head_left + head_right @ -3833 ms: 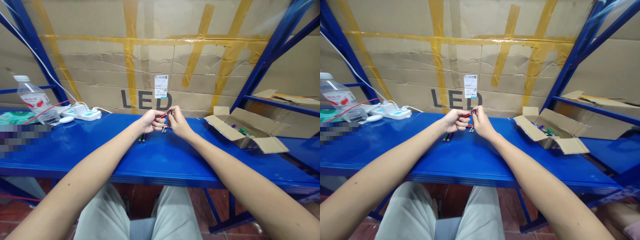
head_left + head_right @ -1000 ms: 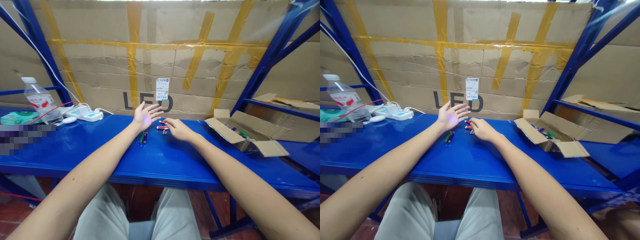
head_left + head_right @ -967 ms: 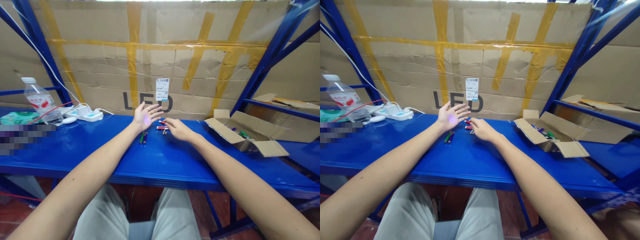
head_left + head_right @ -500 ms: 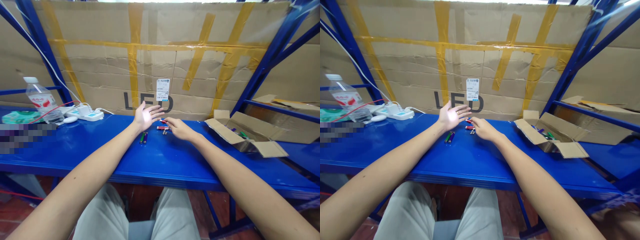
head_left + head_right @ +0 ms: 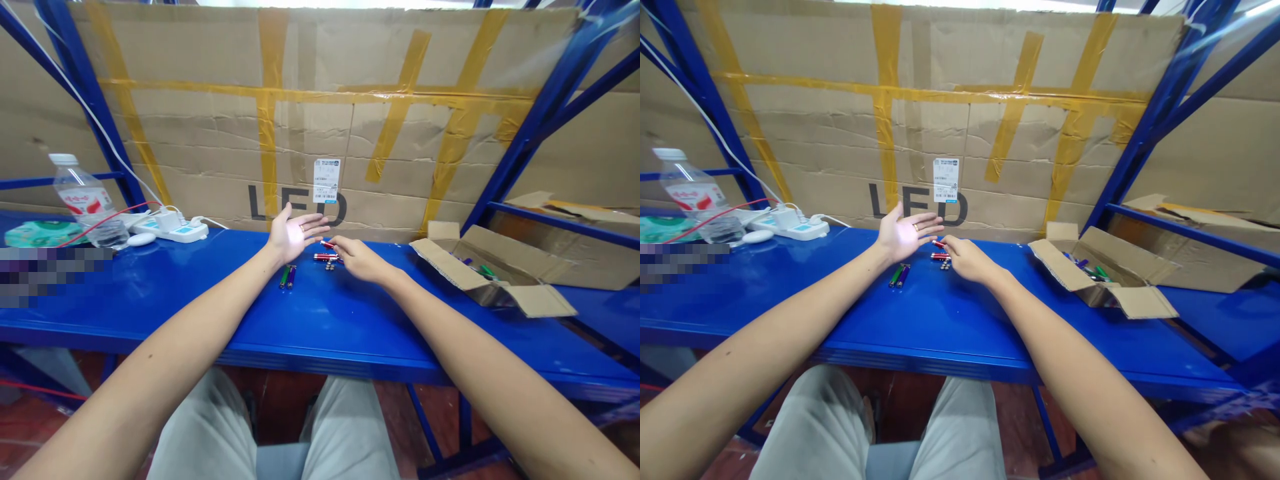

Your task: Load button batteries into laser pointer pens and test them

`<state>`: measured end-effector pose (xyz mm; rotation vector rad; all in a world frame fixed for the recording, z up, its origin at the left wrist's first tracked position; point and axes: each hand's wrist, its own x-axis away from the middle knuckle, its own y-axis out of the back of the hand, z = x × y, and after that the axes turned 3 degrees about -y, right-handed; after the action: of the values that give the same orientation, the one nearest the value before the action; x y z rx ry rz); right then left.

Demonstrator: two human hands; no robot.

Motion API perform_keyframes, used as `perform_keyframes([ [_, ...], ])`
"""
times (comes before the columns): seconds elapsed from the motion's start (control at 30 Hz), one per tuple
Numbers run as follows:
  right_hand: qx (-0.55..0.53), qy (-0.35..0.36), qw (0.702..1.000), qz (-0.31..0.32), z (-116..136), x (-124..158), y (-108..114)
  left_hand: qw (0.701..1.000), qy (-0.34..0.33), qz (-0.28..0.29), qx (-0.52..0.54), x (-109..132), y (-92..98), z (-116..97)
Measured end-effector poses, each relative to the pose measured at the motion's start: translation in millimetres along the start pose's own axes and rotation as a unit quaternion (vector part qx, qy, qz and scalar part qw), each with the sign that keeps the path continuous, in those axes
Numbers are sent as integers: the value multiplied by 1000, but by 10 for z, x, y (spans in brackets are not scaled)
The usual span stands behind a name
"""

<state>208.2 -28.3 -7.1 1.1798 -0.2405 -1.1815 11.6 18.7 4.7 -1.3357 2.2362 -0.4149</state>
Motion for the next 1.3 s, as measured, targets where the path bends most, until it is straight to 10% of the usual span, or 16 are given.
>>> perform_keyframes([
  [1.3,-51,-14,998,-27,-5,-10,25,999,4,15,-45,-2,8,12],
])
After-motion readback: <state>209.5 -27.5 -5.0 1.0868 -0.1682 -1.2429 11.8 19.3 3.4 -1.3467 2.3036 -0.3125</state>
